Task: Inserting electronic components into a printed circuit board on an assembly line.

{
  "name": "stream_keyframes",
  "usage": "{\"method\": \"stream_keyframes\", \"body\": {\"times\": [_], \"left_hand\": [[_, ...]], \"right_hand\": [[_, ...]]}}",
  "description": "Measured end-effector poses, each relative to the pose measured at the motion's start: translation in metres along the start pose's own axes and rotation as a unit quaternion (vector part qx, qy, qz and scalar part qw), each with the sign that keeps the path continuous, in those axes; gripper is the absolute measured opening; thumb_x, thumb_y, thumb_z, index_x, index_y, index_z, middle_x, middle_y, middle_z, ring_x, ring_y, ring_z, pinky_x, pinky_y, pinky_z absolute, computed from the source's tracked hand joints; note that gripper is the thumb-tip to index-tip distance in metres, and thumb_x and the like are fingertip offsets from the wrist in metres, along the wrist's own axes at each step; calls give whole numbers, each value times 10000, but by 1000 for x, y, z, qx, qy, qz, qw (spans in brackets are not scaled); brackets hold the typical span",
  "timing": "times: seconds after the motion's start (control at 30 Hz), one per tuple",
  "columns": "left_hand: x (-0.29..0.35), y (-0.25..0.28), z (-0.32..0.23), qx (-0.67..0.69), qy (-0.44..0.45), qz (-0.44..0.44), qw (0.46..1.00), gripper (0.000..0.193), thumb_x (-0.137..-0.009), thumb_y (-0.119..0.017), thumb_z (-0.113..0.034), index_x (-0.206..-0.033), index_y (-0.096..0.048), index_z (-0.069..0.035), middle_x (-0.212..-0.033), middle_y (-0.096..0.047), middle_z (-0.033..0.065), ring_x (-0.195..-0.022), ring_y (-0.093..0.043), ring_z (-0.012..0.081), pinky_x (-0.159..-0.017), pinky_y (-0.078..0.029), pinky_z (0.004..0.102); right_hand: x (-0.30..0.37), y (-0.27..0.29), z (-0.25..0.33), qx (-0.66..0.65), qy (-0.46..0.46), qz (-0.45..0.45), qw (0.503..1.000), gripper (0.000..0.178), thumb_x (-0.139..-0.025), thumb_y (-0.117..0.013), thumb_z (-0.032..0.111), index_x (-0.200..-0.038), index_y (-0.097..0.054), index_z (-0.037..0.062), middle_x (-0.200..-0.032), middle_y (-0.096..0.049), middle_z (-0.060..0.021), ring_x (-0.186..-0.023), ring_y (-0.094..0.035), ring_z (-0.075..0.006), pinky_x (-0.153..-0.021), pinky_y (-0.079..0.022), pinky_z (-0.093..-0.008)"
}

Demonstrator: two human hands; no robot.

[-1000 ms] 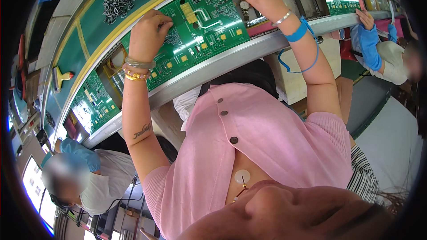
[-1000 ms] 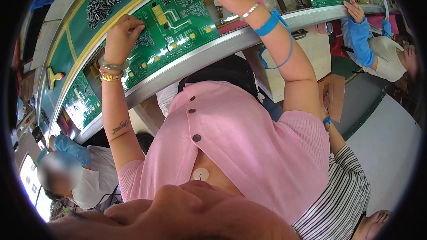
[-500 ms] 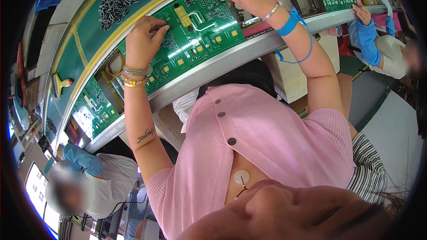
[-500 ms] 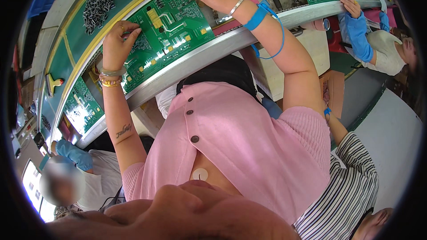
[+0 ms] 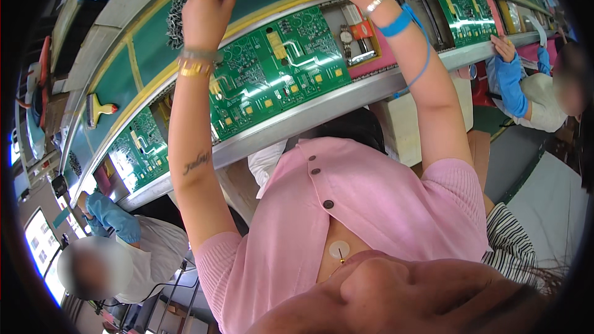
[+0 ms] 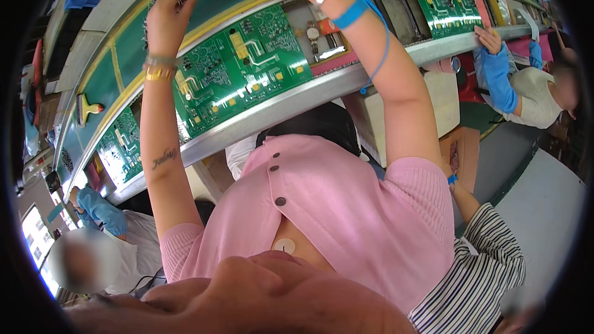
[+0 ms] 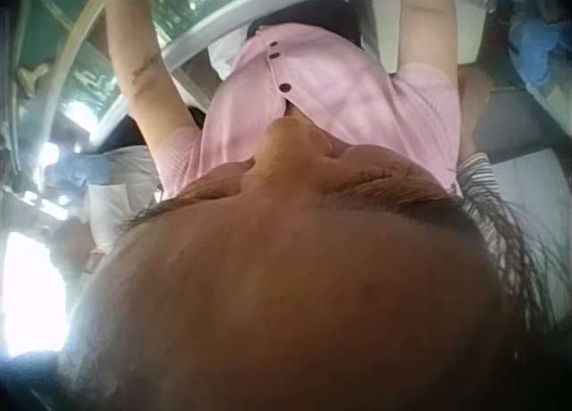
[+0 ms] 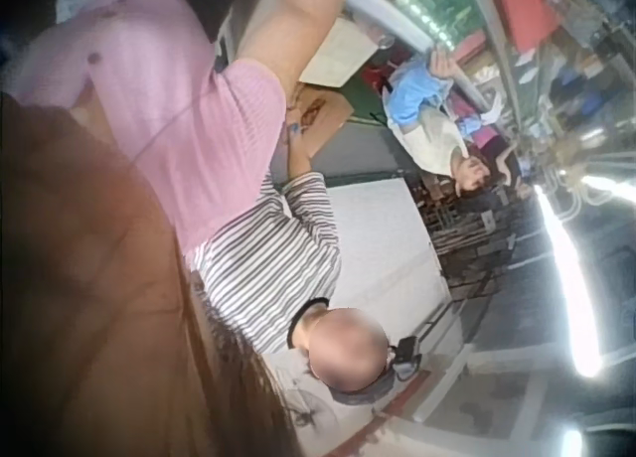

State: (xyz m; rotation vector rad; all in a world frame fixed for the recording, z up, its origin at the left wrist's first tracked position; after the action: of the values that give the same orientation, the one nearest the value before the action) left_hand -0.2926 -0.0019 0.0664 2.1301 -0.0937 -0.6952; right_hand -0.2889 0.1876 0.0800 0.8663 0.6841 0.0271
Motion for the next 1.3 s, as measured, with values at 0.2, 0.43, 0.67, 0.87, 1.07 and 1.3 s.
{"method": "stream_keyframes", "body": {"times": [0.2,0.43,0.67,0.87,1.07,1.3], "left_hand": [[-61,-27,10,-106,-74,-46,991,110,-766,-608,-140,-853,-645,-84,-822,-563,107,-799,-556,314,-726,-468,400],[-77,-40,8,-152,-47,14,987,93,-761,-610,-127,-838,-652,-97,-866,-569,94,-848,-565,286,-711,-479,385],[-44,1,13,2,-18,-75,997,93,-748,-627,-126,-814,-649,-66,-802,-594,115,-766,-584,313,-659,-478,396],[84,-55,16,637,318,195,675,274,-917,-520,-206,-1079,-550,13,-872,-571,13,-784,-571,94,-643,-472,211],[148,-64,4,678,354,251,593,305,-936,-470,-219,-1134,-505,10,-864,-522,6,-725,-493,67,-574,-391,173],[174,-50,11,596,432,184,651,260,-933,-478,-156,-1140,-496,0,-993,-564,59,-741,-530,74,-593,-443,166]], "right_hand": [[-51,-42,12,6,98,0,995,97,-756,-619,108,-829,-618,44,-831,-563,-116,-851,-545,-290,-730,-452,-370],[-65,-59,-5,83,81,5,993,88,-736,-623,86,-726,-552,35,-781,-522,-131,-840,-513,-313,-744,-434,-399],[-18,-20,33,-113,-20,42,993,130,-735,-642,100,-827,-589,25,-761,-570,-123,-767,-555,-305,-691,-445,-377],[107,-17,18,-75,-66,143,985,146,-779,-640,88,-913,-606,44,-837,-613,-82,-741,-588,-238,-674,-475,-301],[128,-27,9,-65,-98,152,981,127,-774,-640,80,-888,-602,38,-824,-612,-84,-745,-589,-240,-667,-474,-314],[127,-32,11,-43,-79,164,982,115,-770,-636,74,-874,-598,43,-805,-608,-78,-738,-583,-246,-662,-470,-323]]}}
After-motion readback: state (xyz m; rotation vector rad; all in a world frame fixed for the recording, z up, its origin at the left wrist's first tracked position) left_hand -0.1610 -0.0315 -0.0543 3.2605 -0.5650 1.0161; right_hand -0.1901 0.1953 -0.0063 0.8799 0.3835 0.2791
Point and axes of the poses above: each hand's wrist, its own x-axis away from the middle knuckle, its own y-axis out of the back of the hand, z = x × y, the point moved 10 cm from there along -x, towards the middle knuckle
